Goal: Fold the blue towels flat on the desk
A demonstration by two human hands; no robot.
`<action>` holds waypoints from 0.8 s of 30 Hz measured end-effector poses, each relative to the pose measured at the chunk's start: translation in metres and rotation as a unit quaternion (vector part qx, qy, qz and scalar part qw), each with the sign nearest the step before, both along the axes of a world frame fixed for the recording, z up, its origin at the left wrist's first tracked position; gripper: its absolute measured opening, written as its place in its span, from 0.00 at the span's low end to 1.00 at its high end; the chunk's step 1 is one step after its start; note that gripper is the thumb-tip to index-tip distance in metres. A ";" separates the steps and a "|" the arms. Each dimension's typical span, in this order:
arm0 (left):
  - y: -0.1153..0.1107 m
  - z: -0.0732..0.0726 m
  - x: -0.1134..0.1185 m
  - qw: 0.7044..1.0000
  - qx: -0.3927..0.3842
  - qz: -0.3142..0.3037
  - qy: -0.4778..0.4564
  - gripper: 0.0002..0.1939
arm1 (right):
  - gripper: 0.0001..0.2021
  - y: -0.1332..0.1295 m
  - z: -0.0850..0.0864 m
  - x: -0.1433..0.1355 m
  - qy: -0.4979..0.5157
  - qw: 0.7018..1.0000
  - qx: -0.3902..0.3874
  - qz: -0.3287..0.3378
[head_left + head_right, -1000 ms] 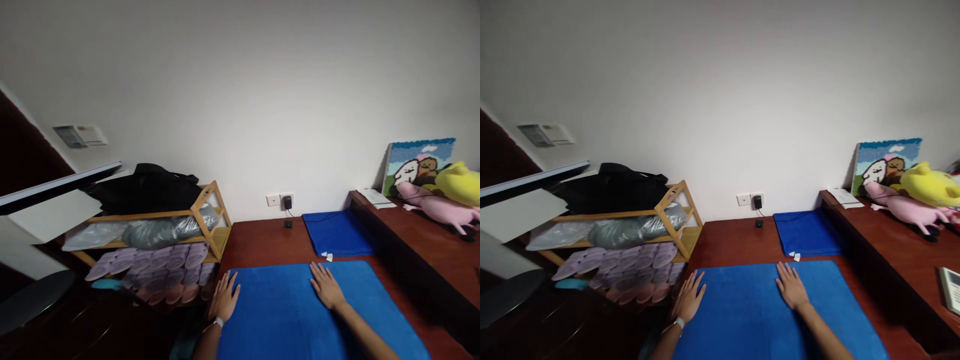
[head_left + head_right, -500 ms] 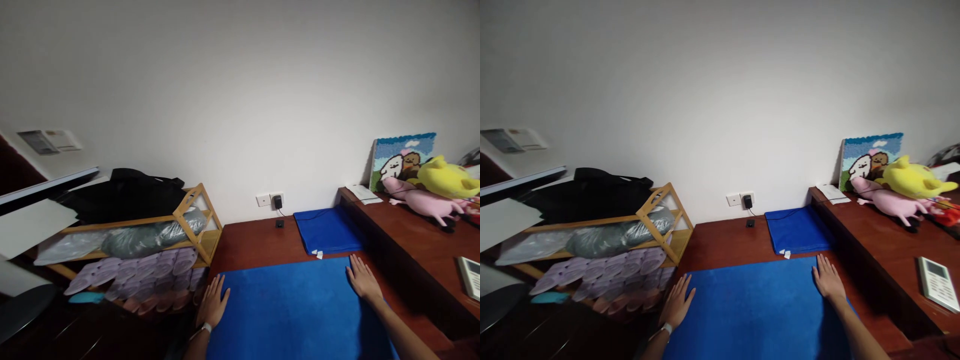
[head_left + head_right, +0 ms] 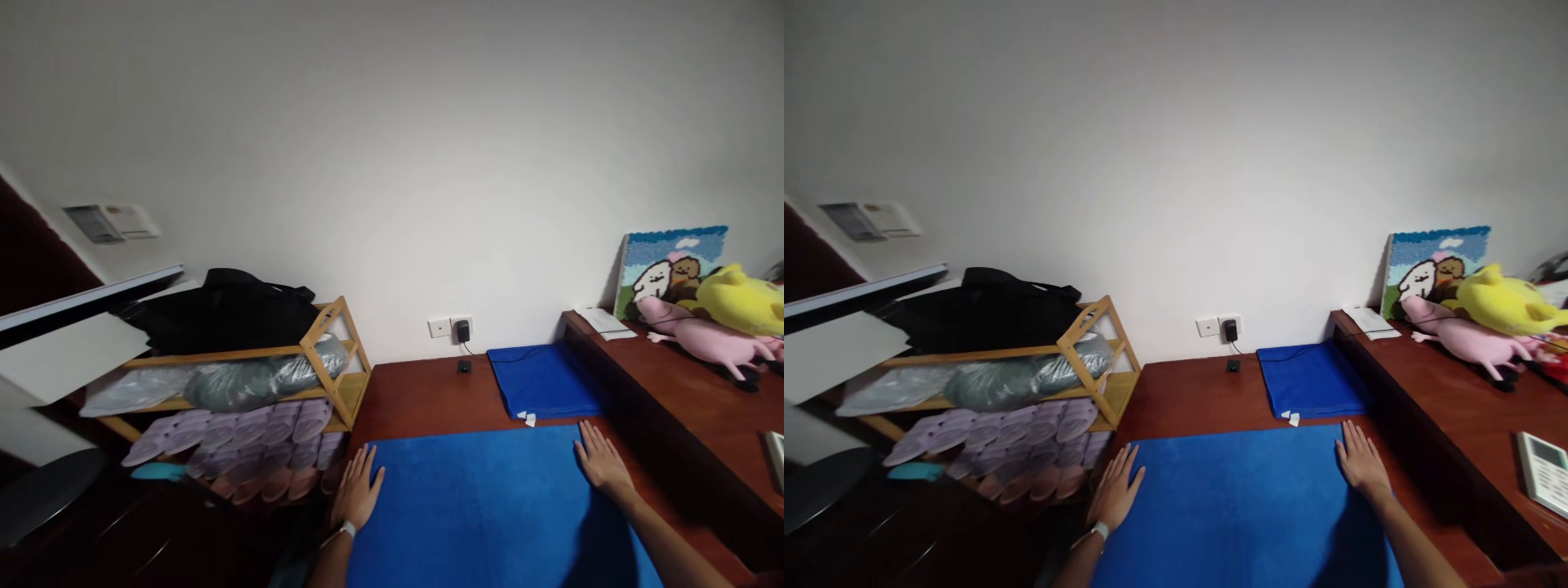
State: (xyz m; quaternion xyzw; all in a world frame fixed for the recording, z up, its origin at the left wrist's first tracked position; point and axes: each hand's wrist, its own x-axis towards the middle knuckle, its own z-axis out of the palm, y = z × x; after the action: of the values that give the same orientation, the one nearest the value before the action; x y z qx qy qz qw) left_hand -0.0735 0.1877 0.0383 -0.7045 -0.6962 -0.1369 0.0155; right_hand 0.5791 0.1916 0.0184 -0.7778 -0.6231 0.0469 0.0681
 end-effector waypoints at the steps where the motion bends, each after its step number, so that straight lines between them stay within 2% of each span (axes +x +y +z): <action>1: 0.000 0.000 0.001 1.000 0.002 -0.001 -0.002 0.33 | 0.39 0.001 0.002 0.001 0.001 1.000 -0.008 -0.001; 4: -0.002 0.001 0.002 1.000 0.005 0.002 -0.008 0.32 | 0.38 0.000 0.011 -0.008 -0.010 1.000 -0.014 -0.003; 6: -0.002 0.002 0.002 1.000 0.002 0.002 -0.010 0.32 | 0.38 -0.003 0.018 -0.030 -0.021 1.000 0.016 0.000; 9: -0.003 0.003 0.003 1.000 0.000 -0.001 -0.011 0.32 | 0.37 -0.010 0.026 -0.092 0.001 0.997 0.054 0.052; 14: -0.004 0.004 0.003 1.000 -0.001 0.005 -0.007 0.32 | 0.35 -0.018 0.039 -0.221 0.080 0.976 0.037 0.200; 17: -0.004 0.003 0.002 1.000 0.005 0.002 -0.008 0.32 | 0.33 -0.014 0.045 -0.270 0.102 0.965 0.026 0.240; 20: -0.005 0.003 0.001 1.000 0.010 -0.001 -0.009 0.31 | 0.32 -0.005 0.045 -0.282 0.102 0.965 0.018 0.240; 22: -0.005 0.003 0.001 1.000 0.011 -0.002 -0.010 0.31 | 0.32 -0.001 0.040 -0.270 0.094 0.969 0.021 0.227; 24: -0.005 0.003 0.000 1.000 0.010 -0.003 -0.012 0.31 | 0.33 0.000 0.033 -0.241 0.079 0.975 0.027 0.204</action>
State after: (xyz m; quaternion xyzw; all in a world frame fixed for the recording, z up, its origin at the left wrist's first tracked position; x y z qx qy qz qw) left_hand -0.0731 0.1829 0.0408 -0.7044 -0.6931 -0.1524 0.0142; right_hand 0.3384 0.1918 0.0516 -0.6261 -0.7622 0.1041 0.1275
